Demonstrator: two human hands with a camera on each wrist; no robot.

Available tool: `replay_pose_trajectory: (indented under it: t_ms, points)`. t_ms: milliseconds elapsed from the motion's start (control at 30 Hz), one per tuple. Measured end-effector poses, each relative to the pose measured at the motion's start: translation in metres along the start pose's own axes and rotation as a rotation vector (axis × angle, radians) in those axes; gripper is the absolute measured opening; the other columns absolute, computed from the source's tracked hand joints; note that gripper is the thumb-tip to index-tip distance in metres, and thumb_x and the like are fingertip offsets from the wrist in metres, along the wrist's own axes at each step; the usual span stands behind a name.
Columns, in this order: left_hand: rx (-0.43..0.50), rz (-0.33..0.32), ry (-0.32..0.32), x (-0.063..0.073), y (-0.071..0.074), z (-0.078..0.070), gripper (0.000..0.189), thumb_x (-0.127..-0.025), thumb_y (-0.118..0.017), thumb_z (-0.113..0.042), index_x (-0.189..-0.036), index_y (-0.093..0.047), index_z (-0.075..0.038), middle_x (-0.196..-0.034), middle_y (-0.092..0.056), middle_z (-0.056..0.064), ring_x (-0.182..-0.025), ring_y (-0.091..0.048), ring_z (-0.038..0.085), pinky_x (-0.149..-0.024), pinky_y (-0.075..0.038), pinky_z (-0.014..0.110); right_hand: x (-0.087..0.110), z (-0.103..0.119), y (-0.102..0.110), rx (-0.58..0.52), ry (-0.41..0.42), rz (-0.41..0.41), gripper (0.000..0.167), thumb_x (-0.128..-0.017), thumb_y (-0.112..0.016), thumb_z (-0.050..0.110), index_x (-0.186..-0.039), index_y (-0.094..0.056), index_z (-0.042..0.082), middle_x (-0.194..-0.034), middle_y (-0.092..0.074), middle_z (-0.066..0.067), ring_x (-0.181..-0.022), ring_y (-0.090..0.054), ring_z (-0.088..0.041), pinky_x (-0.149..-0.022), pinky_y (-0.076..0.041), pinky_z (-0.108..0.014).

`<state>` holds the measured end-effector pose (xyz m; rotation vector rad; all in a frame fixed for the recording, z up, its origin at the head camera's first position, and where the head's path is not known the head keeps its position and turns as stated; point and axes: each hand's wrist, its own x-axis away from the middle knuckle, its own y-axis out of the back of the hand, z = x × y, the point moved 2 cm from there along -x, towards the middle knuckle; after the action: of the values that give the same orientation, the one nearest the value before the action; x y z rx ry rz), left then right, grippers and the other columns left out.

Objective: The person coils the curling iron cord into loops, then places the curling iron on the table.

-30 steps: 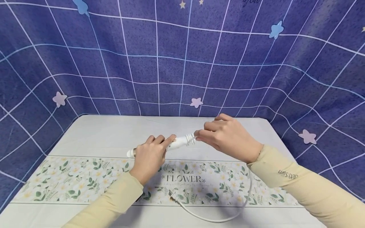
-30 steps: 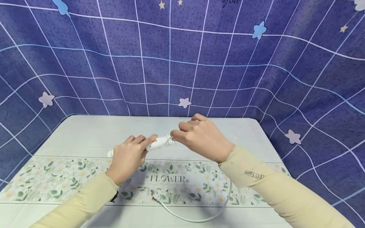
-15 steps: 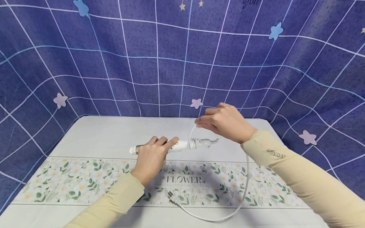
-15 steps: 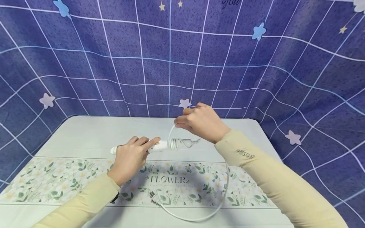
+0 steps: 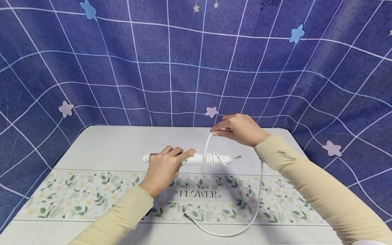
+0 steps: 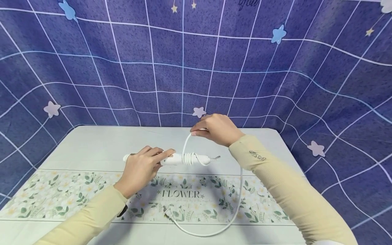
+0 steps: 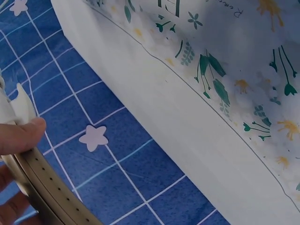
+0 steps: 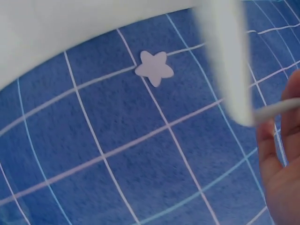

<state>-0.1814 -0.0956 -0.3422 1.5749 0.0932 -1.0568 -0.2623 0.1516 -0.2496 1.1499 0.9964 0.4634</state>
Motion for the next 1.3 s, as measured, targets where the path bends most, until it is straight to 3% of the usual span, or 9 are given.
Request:
replay_pose_trajectory:
  t_ms: [333,500,667,767,867,1000,1100,1200,1300]
  points:
    - [0.077,0.035,-0.016,0.003,-0.002,0.006,0.066,-0.072,-0.087,0.0,-0.128,-0.071,-0.029,-0.104,-0.073,-0.004,-0.086,-0.067,0.019,-0.049,-0.054,0.03,0.003,-0.012,-0.018,-0.298,-0.175,0.228,0.022,-0.1,-0.065,0.016,-0.118,-0.077,0.011,-0.108,-0.075,-0.003,-0.084,-0.068,-0.013,-0.076,-0.056,-0.034]
    - [0.155,-0.009,0.005,0.003,-0.003,0.008,0.065,-0.072,-0.087,0.0,-0.128,-0.072,-0.028,-0.103,-0.073,-0.005,-0.088,-0.068,0.018,-0.053,-0.056,0.031,0.01,-0.017,-0.024,-0.435,-0.289,0.265,0.022,-0.101,-0.063,0.017,-0.117,-0.077,0.01,-0.09,-0.071,0.0,-0.077,-0.062,-0.018,-0.07,-0.053,-0.035]
    - [0.194,-0.042,0.011,0.001,-0.003,0.008,0.067,-0.069,-0.09,-0.002,-0.129,-0.072,-0.028,-0.102,-0.074,-0.005,-0.088,-0.068,0.018,-0.054,-0.057,0.032,0.02,-0.021,-0.035,-0.559,-0.36,0.269,0.023,-0.102,-0.063,0.018,-0.118,-0.076,0.009,-0.083,-0.068,0.002,-0.079,-0.062,-0.021,-0.074,-0.05,-0.034]
    - [0.21,-0.044,0.014,0.001,-0.001,0.008,0.069,-0.068,-0.092,-0.004,-0.129,-0.072,-0.029,-0.1,-0.074,-0.006,-0.086,-0.068,0.017,-0.055,-0.057,0.031,0.025,-0.022,-0.043,-0.635,-0.367,0.25,0.022,-0.101,-0.063,0.015,-0.117,-0.076,0.004,-0.081,-0.069,0.0,-0.078,-0.063,-0.02,-0.073,-0.051,-0.03]
    - [0.227,-0.038,0.025,0.0,-0.001,0.007,0.068,-0.067,-0.092,-0.005,-0.128,-0.072,-0.029,-0.099,-0.074,-0.006,-0.087,-0.068,0.016,-0.057,-0.057,0.031,0.03,-0.021,-0.052,-0.736,-0.37,0.225,0.022,-0.101,-0.062,0.008,-0.115,-0.074,-0.002,-0.09,-0.074,-0.008,-0.079,-0.065,-0.015,-0.069,-0.054,-0.024]
    - [0.266,-0.029,0.076,-0.001,0.001,0.006,0.067,-0.068,-0.093,-0.007,-0.127,-0.073,-0.028,-0.1,-0.074,-0.006,-0.086,-0.068,0.016,-0.059,-0.057,0.031,0.034,-0.016,-0.063,-0.816,-0.295,0.197,0.021,-0.095,-0.063,-0.004,-0.114,-0.071,-0.009,-0.108,-0.074,-0.018,-0.092,-0.07,-0.016,-0.08,-0.058,-0.026]
    - [0.283,-0.02,0.113,-0.002,0.002,0.005,0.065,-0.068,-0.093,-0.008,-0.127,-0.074,-0.027,-0.1,-0.074,-0.006,-0.084,-0.067,0.016,-0.061,-0.058,0.032,0.037,-0.01,-0.07,-0.766,-0.231,0.191,0.017,-0.091,-0.063,-0.008,-0.105,-0.073,-0.008,-0.097,-0.075,-0.016,-0.088,-0.07,-0.02,-0.085,-0.057,-0.029]
    - [0.272,-0.015,0.143,-0.003,0.003,0.005,0.065,-0.069,-0.093,-0.008,-0.127,-0.073,-0.028,-0.1,-0.075,-0.006,-0.083,-0.067,0.017,-0.061,-0.058,0.034,0.039,-0.004,-0.076,-0.719,-0.271,0.193,0.011,-0.093,-0.062,-0.004,-0.093,-0.072,-0.002,-0.081,-0.071,-0.008,-0.076,-0.065,-0.018,-0.078,-0.055,-0.029]
    - [0.253,-0.025,0.178,-0.004,0.005,0.006,0.065,-0.07,-0.092,-0.007,-0.128,-0.072,-0.029,-0.1,-0.075,-0.006,-0.082,-0.067,0.016,-0.058,-0.057,0.035,0.042,0.002,-0.082,-0.74,-0.308,0.183,0.014,-0.099,-0.059,0.002,-0.104,-0.072,-0.001,-0.079,-0.069,-0.006,-0.074,-0.065,-0.018,-0.074,-0.054,-0.029]
